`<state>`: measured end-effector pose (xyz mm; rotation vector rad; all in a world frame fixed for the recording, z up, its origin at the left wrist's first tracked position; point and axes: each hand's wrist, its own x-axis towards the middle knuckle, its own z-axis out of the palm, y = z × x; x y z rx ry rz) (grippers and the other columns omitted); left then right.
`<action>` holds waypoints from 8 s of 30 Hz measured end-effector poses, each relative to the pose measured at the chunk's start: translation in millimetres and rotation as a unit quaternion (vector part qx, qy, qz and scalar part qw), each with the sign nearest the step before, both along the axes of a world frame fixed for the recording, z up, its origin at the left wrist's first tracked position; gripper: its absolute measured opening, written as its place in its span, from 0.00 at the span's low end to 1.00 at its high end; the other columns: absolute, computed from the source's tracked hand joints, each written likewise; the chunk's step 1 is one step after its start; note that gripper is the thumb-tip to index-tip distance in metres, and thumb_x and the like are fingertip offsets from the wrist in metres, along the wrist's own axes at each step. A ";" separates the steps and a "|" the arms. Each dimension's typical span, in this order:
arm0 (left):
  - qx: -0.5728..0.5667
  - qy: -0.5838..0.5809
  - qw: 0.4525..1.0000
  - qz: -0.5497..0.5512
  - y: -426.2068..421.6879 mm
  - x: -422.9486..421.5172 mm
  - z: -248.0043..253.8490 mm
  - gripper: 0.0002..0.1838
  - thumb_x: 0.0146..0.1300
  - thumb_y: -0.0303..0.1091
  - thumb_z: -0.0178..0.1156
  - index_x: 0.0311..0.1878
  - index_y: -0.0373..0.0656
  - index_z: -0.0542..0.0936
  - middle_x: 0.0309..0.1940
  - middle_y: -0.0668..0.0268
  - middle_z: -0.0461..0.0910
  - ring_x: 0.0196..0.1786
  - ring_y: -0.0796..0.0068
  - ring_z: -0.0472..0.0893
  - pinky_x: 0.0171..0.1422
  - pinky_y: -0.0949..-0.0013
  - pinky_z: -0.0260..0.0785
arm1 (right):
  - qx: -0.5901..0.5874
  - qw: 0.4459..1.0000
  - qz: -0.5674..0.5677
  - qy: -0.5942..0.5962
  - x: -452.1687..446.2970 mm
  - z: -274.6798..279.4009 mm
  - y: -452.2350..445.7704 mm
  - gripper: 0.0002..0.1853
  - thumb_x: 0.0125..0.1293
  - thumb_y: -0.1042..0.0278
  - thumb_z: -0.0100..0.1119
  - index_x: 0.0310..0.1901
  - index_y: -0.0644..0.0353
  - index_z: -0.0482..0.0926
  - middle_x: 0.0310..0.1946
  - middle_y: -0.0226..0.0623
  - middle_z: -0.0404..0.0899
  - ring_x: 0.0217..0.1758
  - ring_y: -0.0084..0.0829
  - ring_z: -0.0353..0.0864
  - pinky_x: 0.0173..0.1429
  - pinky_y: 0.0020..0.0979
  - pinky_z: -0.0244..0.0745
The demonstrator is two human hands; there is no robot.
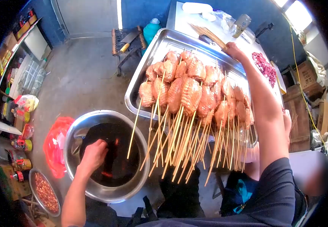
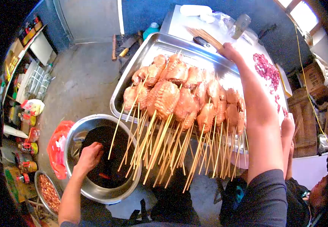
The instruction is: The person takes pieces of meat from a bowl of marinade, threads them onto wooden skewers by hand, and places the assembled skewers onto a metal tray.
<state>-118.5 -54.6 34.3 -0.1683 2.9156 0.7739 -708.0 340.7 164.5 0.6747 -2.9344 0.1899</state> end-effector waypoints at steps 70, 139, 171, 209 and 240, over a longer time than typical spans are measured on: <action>0.111 -0.197 0.972 0.060 38.1 94.8 -69.9 0.09 0.49 0.34 0.65 0.31 0.39 0.79 0.26 0.61 0.80 0.27 0.69 0.80 0.28 0.60 0.72 | -0.379 0.875 0.150 -0.261 662.7 -110.8 -72.5 0.09 0.69 0.70 0.53 0.48 0.62 0.75 0.26 0.45 0.76 0.29 0.31 0.77 0.36 0.35 0.72; -0.129 0.065 0.973 0.179 6.4 69.7 -93.8 0.21 0.54 0.51 0.63 0.41 0.44 0.80 0.34 0.53 0.82 0.37 0.49 0.82 0.41 0.53 0.74 | -0.459 0.774 -0.002 -0.436 671.9 -126.7 -85.8 0.09 0.66 0.66 0.57 0.37 0.64 0.75 0.22 0.30 0.77 0.26 0.20 0.75 0.32 0.27 0.71; 0.597 0.022 0.735 0.321 40.7 69.4 1.1 0.11 0.59 0.23 0.61 0.43 0.41 0.73 0.38 0.61 0.79 0.39 0.63 0.83 0.42 0.59 0.79 | -0.463 0.778 -0.017 -0.424 669.6 -127.5 -80.0 0.09 0.65 0.65 0.56 0.36 0.63 0.76 0.22 0.30 0.77 0.26 0.22 0.74 0.33 0.28 0.70; 0.528 -0.035 0.721 0.448 -32.7 74.2 -67.2 0.15 0.72 0.31 0.48 0.60 0.44 0.68 0.47 0.57 0.79 0.40 0.62 0.83 0.42 0.61 0.77 | -0.464 0.760 -0.005 -0.454 674.8 -124.0 -82.3 0.08 0.65 0.66 0.58 0.37 0.62 0.75 0.22 0.29 0.77 0.27 0.19 0.74 0.33 0.26 0.70; -0.092 0.059 0.989 0.102 -19.3 55.2 -110.0 0.17 0.48 0.29 0.57 0.45 0.49 0.77 0.43 0.52 0.78 0.48 0.47 0.77 0.47 0.50 0.71 | -0.446 0.764 -0.008 -0.466 674.1 -124.6 -83.2 0.09 0.65 0.66 0.58 0.38 0.63 0.76 0.23 0.31 0.78 0.27 0.20 0.76 0.34 0.27 0.72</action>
